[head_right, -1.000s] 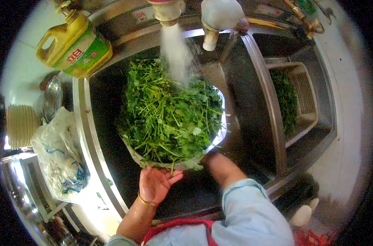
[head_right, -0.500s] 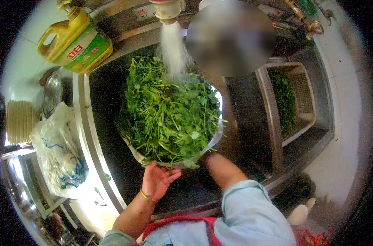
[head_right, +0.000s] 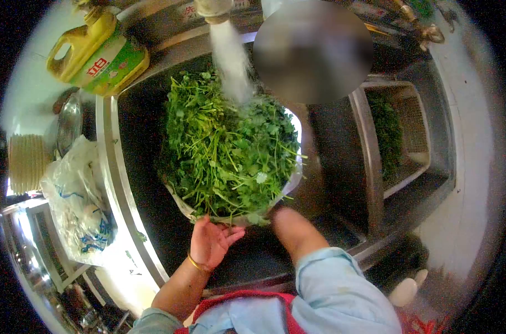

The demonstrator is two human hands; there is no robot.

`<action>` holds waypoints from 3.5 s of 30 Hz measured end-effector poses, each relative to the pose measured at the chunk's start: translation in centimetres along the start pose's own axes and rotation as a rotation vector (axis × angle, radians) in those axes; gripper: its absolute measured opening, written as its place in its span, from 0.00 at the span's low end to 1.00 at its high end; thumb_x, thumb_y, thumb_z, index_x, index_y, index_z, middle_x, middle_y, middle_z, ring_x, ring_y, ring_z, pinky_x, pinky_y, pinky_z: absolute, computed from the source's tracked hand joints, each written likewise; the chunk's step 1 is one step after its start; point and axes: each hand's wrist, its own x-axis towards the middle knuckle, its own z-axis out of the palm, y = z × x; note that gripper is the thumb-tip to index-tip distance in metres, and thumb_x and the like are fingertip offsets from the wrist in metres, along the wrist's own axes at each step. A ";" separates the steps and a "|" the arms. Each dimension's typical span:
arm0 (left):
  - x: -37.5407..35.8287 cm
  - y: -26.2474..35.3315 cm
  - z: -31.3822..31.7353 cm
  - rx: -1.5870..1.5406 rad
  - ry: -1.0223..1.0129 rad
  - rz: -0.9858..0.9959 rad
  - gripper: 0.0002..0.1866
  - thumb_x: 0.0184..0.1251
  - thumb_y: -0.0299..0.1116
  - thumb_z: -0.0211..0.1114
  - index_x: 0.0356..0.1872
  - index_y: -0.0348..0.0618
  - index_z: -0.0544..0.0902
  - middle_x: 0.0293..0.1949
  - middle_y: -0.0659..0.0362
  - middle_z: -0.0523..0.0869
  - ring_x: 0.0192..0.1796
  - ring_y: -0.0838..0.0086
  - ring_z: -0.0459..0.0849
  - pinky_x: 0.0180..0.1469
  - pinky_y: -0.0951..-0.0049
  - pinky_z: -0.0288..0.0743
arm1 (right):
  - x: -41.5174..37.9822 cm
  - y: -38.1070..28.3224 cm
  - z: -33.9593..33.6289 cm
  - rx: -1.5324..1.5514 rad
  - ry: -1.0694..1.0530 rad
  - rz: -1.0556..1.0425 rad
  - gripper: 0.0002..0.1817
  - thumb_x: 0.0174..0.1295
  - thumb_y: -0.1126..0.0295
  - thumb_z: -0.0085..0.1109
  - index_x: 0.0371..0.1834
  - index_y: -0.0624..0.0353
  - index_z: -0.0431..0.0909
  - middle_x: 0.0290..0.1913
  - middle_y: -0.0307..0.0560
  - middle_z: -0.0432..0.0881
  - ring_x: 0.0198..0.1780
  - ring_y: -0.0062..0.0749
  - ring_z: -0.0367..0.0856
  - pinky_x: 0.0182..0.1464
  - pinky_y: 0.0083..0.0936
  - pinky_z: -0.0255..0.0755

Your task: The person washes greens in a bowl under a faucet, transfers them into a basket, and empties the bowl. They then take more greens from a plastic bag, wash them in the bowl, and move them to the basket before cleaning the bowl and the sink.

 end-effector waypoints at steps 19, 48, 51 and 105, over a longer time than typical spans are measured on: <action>0.3 -0.8 -0.1 0.004 0.393 -0.084 0.19 0.65 0.43 0.56 0.55 0.50 0.71 0.61 0.55 0.70 0.66 0.60 0.61 0.58 0.45 0.66 | -14.0 1.9 -27.1 -0.034 -0.203 -0.270 0.16 0.58 0.56 0.57 0.33 0.59 0.82 0.33 0.55 0.83 0.35 0.48 0.83 0.38 0.40 0.76; 14.3 11.8 4.4 0.906 0.811 0.918 0.42 0.59 0.58 0.60 0.69 0.45 0.60 0.68 0.42 0.60 0.69 0.49 0.59 0.68 0.53 0.55 | 9.6 5.0 -38.4 0.147 -0.149 -0.430 0.26 0.57 0.60 0.58 0.55 0.64 0.71 0.59 0.58 0.67 0.63 0.52 0.64 0.65 0.41 0.56; 17.9 17.7 6.6 1.095 0.595 0.872 0.36 0.62 0.61 0.54 0.65 0.47 0.69 0.67 0.43 0.63 0.67 0.49 0.63 0.68 0.66 0.58 | 6.7 2.4 -38.6 -0.118 0.360 -0.620 0.17 0.54 0.68 0.57 0.47 0.63 0.76 0.47 0.57 0.74 0.54 0.52 0.71 0.57 0.42 0.64; 9.5 17.6 22.9 1.545 -0.254 0.882 0.20 0.41 0.29 0.76 0.40 0.40 0.82 0.37 0.62 0.85 0.40 0.77 0.82 0.47 0.75 0.75 | -5.0 2.0 -37.3 1.373 0.718 -0.701 0.57 0.42 0.47 0.75 0.70 0.62 0.52 0.66 0.50 0.61 0.67 0.35 0.58 0.70 0.34 0.49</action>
